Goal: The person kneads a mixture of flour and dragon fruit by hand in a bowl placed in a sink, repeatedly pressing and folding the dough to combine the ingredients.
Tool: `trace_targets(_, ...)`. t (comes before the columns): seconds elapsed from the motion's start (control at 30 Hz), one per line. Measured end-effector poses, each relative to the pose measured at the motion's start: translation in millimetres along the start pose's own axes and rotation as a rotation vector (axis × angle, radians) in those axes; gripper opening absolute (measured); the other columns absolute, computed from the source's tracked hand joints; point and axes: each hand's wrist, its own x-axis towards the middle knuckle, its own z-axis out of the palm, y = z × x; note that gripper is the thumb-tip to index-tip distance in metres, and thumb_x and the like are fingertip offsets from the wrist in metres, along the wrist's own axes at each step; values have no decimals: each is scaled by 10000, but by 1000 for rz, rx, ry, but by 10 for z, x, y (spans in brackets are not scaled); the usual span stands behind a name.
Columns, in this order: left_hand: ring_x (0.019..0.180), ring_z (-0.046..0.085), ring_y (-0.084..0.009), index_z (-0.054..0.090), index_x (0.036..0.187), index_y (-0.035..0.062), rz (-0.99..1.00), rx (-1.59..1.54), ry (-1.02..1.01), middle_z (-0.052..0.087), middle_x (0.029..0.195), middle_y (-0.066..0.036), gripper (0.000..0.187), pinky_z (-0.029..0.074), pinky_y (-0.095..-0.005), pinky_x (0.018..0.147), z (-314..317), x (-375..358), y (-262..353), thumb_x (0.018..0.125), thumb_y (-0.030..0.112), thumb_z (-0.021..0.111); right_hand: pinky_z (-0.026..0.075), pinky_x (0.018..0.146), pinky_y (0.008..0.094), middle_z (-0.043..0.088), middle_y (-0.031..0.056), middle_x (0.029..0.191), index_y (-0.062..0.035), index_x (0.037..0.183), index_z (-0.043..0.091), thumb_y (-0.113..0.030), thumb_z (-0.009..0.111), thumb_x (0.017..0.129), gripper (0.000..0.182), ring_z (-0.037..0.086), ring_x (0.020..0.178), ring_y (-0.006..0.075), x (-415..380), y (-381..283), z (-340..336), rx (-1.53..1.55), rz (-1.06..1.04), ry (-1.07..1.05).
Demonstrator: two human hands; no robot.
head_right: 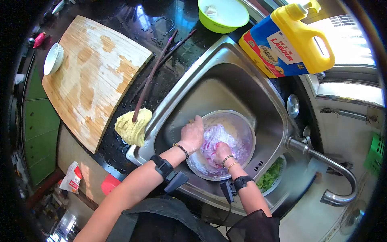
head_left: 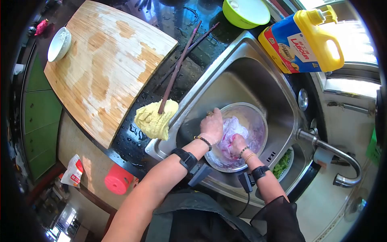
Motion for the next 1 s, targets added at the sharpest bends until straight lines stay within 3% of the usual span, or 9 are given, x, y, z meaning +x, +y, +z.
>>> trace_targets(0.17, 759, 586, -360, 401, 901, -22, 1, 6, 9, 554, 833, -234, 184, 489, -409, 665, 20, -1, -6, 740, 45, 461, 461, 672, 388, 584, 205, 717, -22, 646, 575, -221, 628, 564, 222, 574, 728, 350, -57, -275, 286, 0, 91, -72)
trace_targets(0.2, 755, 594, -343, 413, 900, -12, 17, 19, 9, 548, 856, -225, 158, 501, -385, 654, 14, -7, -13, 764, 57, 451, 467, 703, 380, 594, 210, 795, -6, 701, 618, -315, 559, 685, 315, 585, 753, 337, -86, -397, 212, -86, 86, -151)
trace_targets(0.23, 755, 594, -343, 413, 900, -12, 17, 26, -4, 548, 856, -225, 158, 501, -385, 654, 4, -8, -16, 764, 57, 451, 467, 703, 380, 594, 210, 795, -6, 701, 618, -315, 559, 685, 315, 585, 753, 337, -41, -401, 241, -75, 92, -158)
trace_targets(0.5, 759, 591, -341, 398, 902, -17, 17, 85, -10, 541, 839, -227, 162, 501, -383, 646, -27, -11, 35, 773, 68, 446, 425, 796, 370, 599, 196, 903, -39, 879, 627, -327, 488, 739, 349, 574, 847, 319, 263, -99, 629, -108, -78, -275)
trace_targets(0.7, 780, 590, -341, 401, 907, -24, 45, 80, 8, 550, 845, -224, 177, 495, -397, 671, -6, -10, 10, 766, 68, 457, 428, 775, 373, 597, 205, 894, -61, 847, 638, -345, 455, 760, 349, 575, 841, 318, 457, 18, 714, -147, -103, -474)
trace_targets(0.8, 805, 587, -348, 411, 914, -24, 40, 89, -30, 560, 854, -233, 187, 492, -402, 682, -42, -12, 8, 755, 61, 464, 444, 710, 402, 600, 201, 815, -65, 810, 637, -323, 480, 748, 309, 576, 774, 331, 167, -119, 521, -157, -139, -328)
trace_targets(0.87, 810, 587, -350, 420, 913, -22, 45, 98, -10, 566, 855, -235, 185, 490, -405, 688, -67, -16, -4, 753, 60, 461, 458, 706, 392, 600, 172, 737, -119, 863, 646, -355, 555, 710, 296, 587, 733, 300, -176, -248, 419, -118, -189, 6)
trace_targets(0.97, 816, 579, -367, 414, 910, -29, 52, 64, -36, 567, 851, -246, 233, 477, -423, 706, -32, -38, -11, 708, 47, 501, 463, 628, 392, 595, 141, 694, -164, 838, 642, -328, 564, 721, 216, 582, 663, 293, -436, -23, 386, -129, -457, 23)
trace_targets(1.0, 817, 571, -381, 398, 907, -37, 42, 22, -35, 564, 845, -253, 292, 466, -438, 719, -38, -16, -10, 665, 34, 543, 461, 576, 383, 585, 114, 662, -145, 827, 611, -287, 575, 716, 184, 582, 650, 280, -531, -75, 143, -169, -409, 86)
